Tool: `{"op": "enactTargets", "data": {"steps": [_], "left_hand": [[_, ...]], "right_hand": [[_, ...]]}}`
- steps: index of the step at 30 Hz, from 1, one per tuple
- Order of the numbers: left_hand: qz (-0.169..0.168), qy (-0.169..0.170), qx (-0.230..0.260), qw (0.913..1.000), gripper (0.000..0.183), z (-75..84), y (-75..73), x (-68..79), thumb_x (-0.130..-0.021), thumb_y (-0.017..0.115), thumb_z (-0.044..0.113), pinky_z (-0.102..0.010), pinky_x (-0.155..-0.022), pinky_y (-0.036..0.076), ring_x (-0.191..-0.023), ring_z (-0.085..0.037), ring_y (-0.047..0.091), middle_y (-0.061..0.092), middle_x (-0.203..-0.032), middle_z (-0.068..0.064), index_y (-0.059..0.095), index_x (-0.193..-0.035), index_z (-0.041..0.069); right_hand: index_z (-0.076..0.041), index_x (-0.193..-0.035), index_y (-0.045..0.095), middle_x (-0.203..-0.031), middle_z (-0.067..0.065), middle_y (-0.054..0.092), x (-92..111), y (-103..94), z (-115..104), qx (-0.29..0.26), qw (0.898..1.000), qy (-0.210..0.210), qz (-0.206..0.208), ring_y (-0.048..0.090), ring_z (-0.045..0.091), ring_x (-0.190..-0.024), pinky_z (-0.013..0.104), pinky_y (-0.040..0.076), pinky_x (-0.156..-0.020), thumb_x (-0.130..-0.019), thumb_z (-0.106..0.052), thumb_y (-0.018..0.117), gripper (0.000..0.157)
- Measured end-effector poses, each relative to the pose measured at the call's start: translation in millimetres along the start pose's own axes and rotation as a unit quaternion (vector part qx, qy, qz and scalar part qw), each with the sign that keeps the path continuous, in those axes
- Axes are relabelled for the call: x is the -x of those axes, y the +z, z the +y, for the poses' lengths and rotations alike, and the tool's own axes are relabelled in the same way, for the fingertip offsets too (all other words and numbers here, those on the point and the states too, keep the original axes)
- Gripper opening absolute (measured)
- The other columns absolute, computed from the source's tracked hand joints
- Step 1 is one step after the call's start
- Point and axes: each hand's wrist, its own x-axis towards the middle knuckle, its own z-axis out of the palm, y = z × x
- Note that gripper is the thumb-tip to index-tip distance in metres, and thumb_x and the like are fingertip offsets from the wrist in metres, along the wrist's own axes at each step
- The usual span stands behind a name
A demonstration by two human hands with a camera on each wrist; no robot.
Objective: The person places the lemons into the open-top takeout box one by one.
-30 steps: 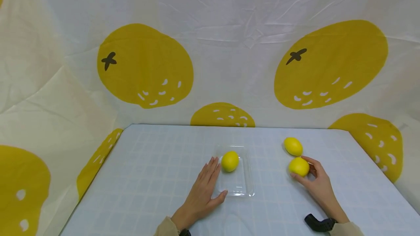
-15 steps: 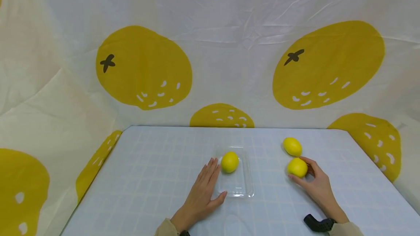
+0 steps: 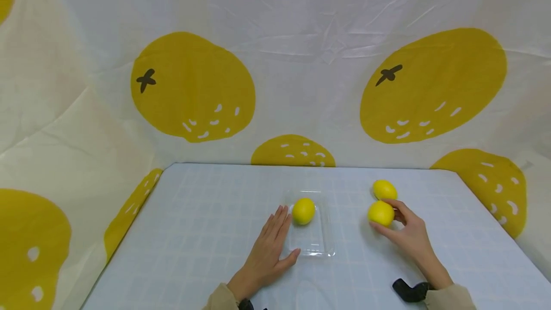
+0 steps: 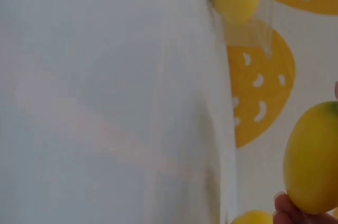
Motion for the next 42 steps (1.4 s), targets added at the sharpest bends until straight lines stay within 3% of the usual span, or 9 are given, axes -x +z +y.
{"op": "enactTargets", "data": {"steps": [9,16,21,27,31,36,42], "left_hand": [[0.002,-0.001,-0.002,1.0,0.073,0.7,1.5,0.8,-0.101,0.042,0.05,-0.052,-0.115,0.03,-0.145,-0.036,0.029,0.025,-0.161,-0.017,0.038,-0.148,-0.006],[-0.003,-0.002,-0.008,1.0,0.073,-0.3,1.2,0.7,-0.101,0.043,0.049,-0.05,-0.116,0.029,-0.146,-0.036,0.028,0.024,-0.162,-0.017,0.037,-0.149,-0.006],[0.001,0.001,-0.008,1.0,0.073,-0.2,0.5,0.5,-0.101,0.043,0.049,-0.052,-0.114,0.031,-0.145,-0.036,0.029,0.025,-0.161,-0.017,0.038,-0.147,-0.007],[0.0,0.002,-0.009,1.0,0.072,0.2,-0.5,0.3,-0.1,0.045,0.048,-0.05,-0.115,0.03,-0.145,-0.036,0.03,0.025,-0.161,-0.017,0.039,-0.147,-0.006],[-0.001,0.003,-0.012,0.9999,0.073,0.0,-0.6,0.4,-0.1,0.044,0.049,-0.049,-0.116,0.029,-0.145,-0.036,0.03,0.025,-0.161,-0.016,0.038,-0.147,-0.006],[0.003,0.007,-0.009,0.9999,0.073,0.3,-1.3,0.1,-0.101,0.043,0.049,-0.05,-0.115,0.03,-0.145,-0.037,0.03,0.025,-0.161,-0.017,0.039,-0.147,-0.007],[0.003,0.007,-0.009,0.9999,0.073,-0.1,-0.7,-0.1,-0.101,0.041,0.049,-0.051,-0.115,0.03,-0.145,-0.037,0.03,0.025,-0.161,-0.017,0.038,-0.147,-0.007]], "right_hand": [[-0.008,-0.132,0.059,-0.13,0.008,0.058,-22.6,9.0,-28.0,-0.072,0.997,-0.01,-0.002,0.056,-0.004,-0.095,0.004,0.044,-0.084,-0.076,-0.014,0.087,0.063],[-0.012,-0.133,0.059,-0.125,0.002,0.058,-36.4,29.2,-46.8,-0.1,0.995,-0.021,-0.024,0.057,0.004,-0.099,0.007,0.045,-0.088,-0.076,-0.017,0.087,0.063],[-0.011,-0.132,0.059,-0.126,0.004,0.062,-38.3,46.1,-60.7,-0.117,0.991,-0.041,-0.045,0.059,0.007,-0.1,0.008,0.045,-0.09,-0.076,-0.016,0.087,0.063],[-0.001,-0.13,0.059,-0.125,0.011,0.063,-32.5,59.8,-81.7,-0.128,0.986,-0.088,-0.068,0.061,0.015,-0.1,0.012,0.047,-0.09,-0.071,-0.004,0.088,0.065],[-0.003,-0.129,0.06,-0.123,0.01,0.065,-28.7,69.6,-83.2,-0.122,0.982,-0.121,-0.076,0.062,0.02,-0.098,0.018,0.05,-0.087,-0.067,-0.004,0.09,0.068],[-0.011,-0.129,0.062,-0.123,-0.001,0.064,-26.7,80.8,-74.0,-0.1,0.979,-0.151,-0.093,0.059,0.016,-0.101,0.026,0.052,-0.086,-0.067,-0.014,0.092,0.069],[-0.013,-0.129,0.062,-0.124,-0.005,0.062,-25.0,85.1,-72.9,-0.087,0.974,-0.176,-0.11,0.052,0.014,-0.107,0.033,0.052,-0.086,-0.069,-0.022,0.091,0.067]]}}
